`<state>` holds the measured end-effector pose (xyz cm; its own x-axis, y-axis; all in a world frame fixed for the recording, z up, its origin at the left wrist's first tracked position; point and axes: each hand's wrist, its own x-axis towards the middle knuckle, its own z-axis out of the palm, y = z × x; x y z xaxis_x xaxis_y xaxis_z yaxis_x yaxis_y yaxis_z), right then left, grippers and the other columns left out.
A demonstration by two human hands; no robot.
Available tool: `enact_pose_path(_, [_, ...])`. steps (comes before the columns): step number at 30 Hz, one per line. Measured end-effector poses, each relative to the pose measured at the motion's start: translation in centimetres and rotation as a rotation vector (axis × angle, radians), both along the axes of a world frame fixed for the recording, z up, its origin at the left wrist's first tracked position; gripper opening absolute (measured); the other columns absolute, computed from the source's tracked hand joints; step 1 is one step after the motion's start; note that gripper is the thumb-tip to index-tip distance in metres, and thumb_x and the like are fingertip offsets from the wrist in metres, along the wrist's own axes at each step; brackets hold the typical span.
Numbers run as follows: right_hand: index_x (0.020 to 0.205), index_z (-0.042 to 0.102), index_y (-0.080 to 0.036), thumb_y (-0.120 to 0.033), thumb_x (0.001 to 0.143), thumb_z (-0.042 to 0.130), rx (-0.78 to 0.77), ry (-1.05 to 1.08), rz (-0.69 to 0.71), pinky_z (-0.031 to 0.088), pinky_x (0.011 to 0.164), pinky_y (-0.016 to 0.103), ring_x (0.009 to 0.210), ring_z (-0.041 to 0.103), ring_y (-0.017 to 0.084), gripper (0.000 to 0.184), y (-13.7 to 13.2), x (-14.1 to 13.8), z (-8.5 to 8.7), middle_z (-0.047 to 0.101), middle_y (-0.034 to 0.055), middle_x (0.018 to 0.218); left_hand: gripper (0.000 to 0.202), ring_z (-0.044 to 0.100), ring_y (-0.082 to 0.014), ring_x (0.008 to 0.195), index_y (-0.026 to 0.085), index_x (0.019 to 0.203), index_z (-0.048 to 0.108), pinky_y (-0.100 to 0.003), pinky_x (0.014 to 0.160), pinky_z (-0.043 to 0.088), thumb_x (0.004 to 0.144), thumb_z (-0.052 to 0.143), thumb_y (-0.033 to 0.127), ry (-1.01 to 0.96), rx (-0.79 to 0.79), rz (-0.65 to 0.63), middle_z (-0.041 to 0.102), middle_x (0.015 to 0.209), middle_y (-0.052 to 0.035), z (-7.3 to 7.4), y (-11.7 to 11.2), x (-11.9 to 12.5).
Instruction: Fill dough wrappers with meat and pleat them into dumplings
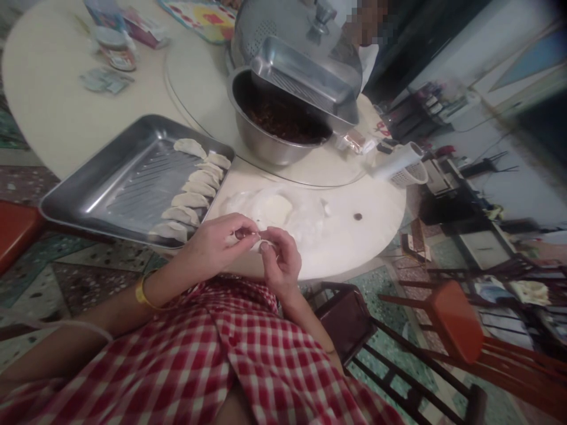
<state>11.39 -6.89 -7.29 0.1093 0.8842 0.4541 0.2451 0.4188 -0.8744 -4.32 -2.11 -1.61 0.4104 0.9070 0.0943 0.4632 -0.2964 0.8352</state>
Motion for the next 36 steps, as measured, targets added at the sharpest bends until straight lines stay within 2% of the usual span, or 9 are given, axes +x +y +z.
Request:
enact_pose_path(5, [0.123, 0.053, -0.028, -0.024, 0.087, 0.061, -0.068, 0.064, 0.023, 0.057, 0.079, 0.031, 0.093, 0.065, 0.015, 0.037, -0.2, -0.3, -0.2, 0.066, 0.0041, 0.103, 0.02, 0.058, -0.0132, 0.071, 0.02, 0.082, 0.064, -0.022, 0.066, 0.046, 0.085, 0.058, 0.039, -0.055, -0.119, 0.028, 0.063, 0.075, 0.0018, -0.1, 0.1, 0.1])
enact_pose_path(11, [0.118, 0.056, -0.027, -0.023, 0.087, 0.061, -0.132, 0.166, -0.016, 0.059, 0.073, 0.026, 0.089, 0.066, 0.013, 0.032, -0.1, -0.5, -0.1, 0.066, 0.0032, 0.098, 0.022, 0.058, -0.0133, 0.07, 0.02, 0.08, 0.066, -0.021, 0.062, 0.046, 0.084, 0.058, 0.04, -0.106, -0.241, -0.007, 0.065, 0.074, 0.0012, -0.9, 0.2, -0.2])
enact_pose_path(17, [0.117, 0.057, -0.026, -0.024, 0.088, 0.059, -0.145, 0.146, -0.043, 0.06, 0.075, 0.029, 0.093, 0.067, 0.015, 0.029, -0.1, -0.6, -0.2, 0.066, 0.0051, 0.104, 0.024, 0.062, -0.0156, 0.077, 0.02, 0.086, 0.069, -0.023, 0.069, 0.05, 0.085, 0.056, 0.04, -0.096, -0.208, -0.011, 0.069, 0.082, -0.001, -0.8, 0.0, -0.1])
enact_pose_path(22, [0.106, 0.06, -0.025, -0.021, 0.089, 0.057, -0.096, 0.088, -0.117, 0.057, 0.071, 0.027, 0.084, 0.064, 0.012, 0.018, 0.2, -0.6, 0.0, 0.063, 0.0017, 0.092, 0.019, 0.063, -0.0153, 0.08, 0.021, 0.089, 0.069, -0.024, 0.072, 0.049, 0.085, 0.057, 0.035, -0.011, -0.073, -0.004, 0.07, 0.088, -0.0018, -0.6, -0.6, 0.3])
enact_pose_path(24, [0.1, 0.061, -0.024, -0.02, 0.089, 0.056, -0.075, 0.077, -0.147, 0.056, 0.072, 0.027, 0.083, 0.062, 0.012, 0.013, 0.3, -0.6, 0.2, 0.062, 0.0012, 0.089, 0.022, 0.064, -0.0161, 0.082, 0.021, 0.093, 0.069, -0.024, 0.07, 0.049, 0.086, 0.055, 0.037, 0.0, -0.112, 0.01, 0.071, 0.091, -0.0019, -0.8, -0.6, 0.2])
enact_pose_path(27, [0.102, 0.06, -0.024, -0.019, 0.09, 0.054, -0.041, 0.064, -0.178, 0.055, 0.072, 0.027, 0.085, 0.062, 0.013, 0.014, 0.3, -0.5, 0.6, 0.062, 0.0022, 0.091, 0.028, 0.065, -0.0172, 0.083, 0.022, 0.098, 0.069, -0.023, 0.069, 0.05, 0.087, 0.053, 0.043, -0.036, -0.216, 0.03, 0.072, 0.094, -0.0024, -1.3, -0.4, -0.3])
enact_pose_path(30, [0.106, 0.06, -0.024, -0.019, 0.09, 0.054, -0.018, 0.03, -0.185, 0.055, 0.069, 0.027, 0.086, 0.062, 0.013, 0.018, 0.2, -0.4, 0.7, 0.063, 0.003, 0.093, 0.029, 0.064, -0.0167, 0.08, 0.021, 0.096, 0.069, -0.024, 0.07, 0.051, 0.084, 0.058, 0.044, -0.042, -0.242, 0.028, 0.071, 0.089, -0.0021, -1.8, -0.3, -0.6])
enact_pose_path(36, [0.108, 0.059, -0.025, -0.018, 0.089, 0.055, 0.017, -0.032, -0.178, 0.055, 0.067, 0.027, 0.085, 0.062, 0.013, 0.02, 0.1, -0.5, 0.8, 0.064, 0.0024, 0.092, 0.022, 0.059, -0.0137, 0.071, 0.021, 0.085, 0.066, -0.023, 0.067, 0.048, 0.084, 0.058, 0.041, -0.043, -0.158, 0.058, 0.066, 0.077, 0.0005, -2.0, -0.4, -0.1])
